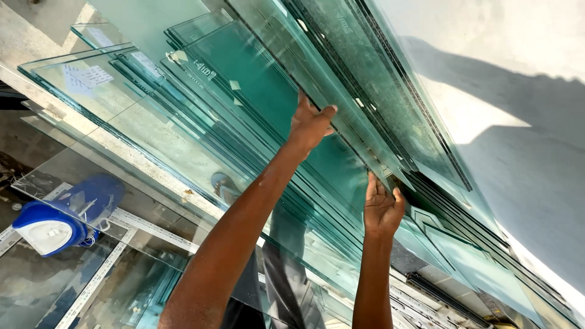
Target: Organizing and flipping through large glass sheets in a workshop environment.
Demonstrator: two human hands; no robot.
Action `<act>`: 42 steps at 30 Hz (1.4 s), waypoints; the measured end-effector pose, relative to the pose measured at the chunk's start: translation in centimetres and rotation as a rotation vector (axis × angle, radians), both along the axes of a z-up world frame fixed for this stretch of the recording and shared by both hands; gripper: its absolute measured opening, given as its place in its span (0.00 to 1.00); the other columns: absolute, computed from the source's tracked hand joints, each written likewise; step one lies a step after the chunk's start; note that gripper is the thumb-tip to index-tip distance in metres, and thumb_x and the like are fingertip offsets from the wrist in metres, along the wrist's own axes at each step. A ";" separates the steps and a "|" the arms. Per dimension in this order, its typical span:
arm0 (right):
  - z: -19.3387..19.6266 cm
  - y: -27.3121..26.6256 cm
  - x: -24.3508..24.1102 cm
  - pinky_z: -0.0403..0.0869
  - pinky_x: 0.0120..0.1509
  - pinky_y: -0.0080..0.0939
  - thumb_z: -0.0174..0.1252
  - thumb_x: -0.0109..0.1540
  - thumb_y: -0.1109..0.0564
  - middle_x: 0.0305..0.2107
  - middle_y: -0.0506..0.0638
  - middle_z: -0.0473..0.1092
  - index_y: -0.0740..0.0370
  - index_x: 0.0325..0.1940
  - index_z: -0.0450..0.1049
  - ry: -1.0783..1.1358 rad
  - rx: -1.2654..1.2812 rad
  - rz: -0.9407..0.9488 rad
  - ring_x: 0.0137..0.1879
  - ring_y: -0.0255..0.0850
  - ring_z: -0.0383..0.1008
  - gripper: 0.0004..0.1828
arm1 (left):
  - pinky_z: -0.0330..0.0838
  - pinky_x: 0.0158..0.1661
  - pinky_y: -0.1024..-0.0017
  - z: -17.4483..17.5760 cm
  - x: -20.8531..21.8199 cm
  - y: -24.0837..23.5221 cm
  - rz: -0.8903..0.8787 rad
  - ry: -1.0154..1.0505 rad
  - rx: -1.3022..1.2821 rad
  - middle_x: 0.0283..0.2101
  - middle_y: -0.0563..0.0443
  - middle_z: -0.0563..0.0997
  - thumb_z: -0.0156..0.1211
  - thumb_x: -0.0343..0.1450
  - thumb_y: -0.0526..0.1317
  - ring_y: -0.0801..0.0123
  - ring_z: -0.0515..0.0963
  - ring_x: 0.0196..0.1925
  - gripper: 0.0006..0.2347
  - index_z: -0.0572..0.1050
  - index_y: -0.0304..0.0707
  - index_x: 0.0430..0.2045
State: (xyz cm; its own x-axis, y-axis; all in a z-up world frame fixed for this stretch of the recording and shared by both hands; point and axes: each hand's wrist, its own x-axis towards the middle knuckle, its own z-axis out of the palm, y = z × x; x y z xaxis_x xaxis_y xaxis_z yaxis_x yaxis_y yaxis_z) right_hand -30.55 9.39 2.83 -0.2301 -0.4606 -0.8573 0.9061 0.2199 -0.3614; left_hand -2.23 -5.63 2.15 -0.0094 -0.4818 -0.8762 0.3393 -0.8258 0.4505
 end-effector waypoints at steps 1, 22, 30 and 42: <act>-0.3 -0.6 -1.1 0.72 0.74 0.53 0.54 0.65 0.61 0.65 0.79 0.60 0.82 0.73 0.47 0.007 0.006 -0.002 0.73 0.66 0.64 0.38 | 0.84 0.49 0.57 0.2 -0.2 -0.9 -0.002 0.007 0.006 0.66 0.34 0.71 0.55 0.71 0.40 0.53 0.80 0.57 0.40 0.34 0.52 0.75; -1.3 6.5 2.6 0.62 0.77 0.53 0.55 0.63 0.32 0.71 0.64 0.58 0.63 0.80 0.44 0.331 0.252 0.352 0.74 0.52 0.62 0.52 | 0.64 0.64 0.49 -4.0 3.9 13.7 0.233 -0.919 0.198 0.66 0.30 0.58 0.69 0.71 0.38 0.41 0.63 0.68 0.37 0.48 0.28 0.69; -2.2 18.4 5.0 0.74 0.68 0.52 0.59 0.71 0.52 0.53 0.60 0.62 0.74 0.65 0.56 0.234 0.655 0.060 0.58 0.51 0.71 0.29 | 0.79 0.48 0.63 -3.7 3.1 14.2 0.607 -0.196 0.342 0.58 0.47 0.76 0.66 0.70 0.36 0.62 0.77 0.56 0.29 0.64 0.43 0.68; -10.0 15.0 5.4 0.74 0.67 0.53 0.61 0.66 0.52 0.60 0.59 0.65 0.67 0.60 0.67 0.085 0.380 -0.384 0.62 0.53 0.71 0.22 | 0.82 0.49 0.62 -4.7 3.7 13.0 0.432 -0.170 0.151 0.61 0.43 0.76 0.67 0.69 0.29 0.60 0.80 0.56 0.34 0.58 0.43 0.71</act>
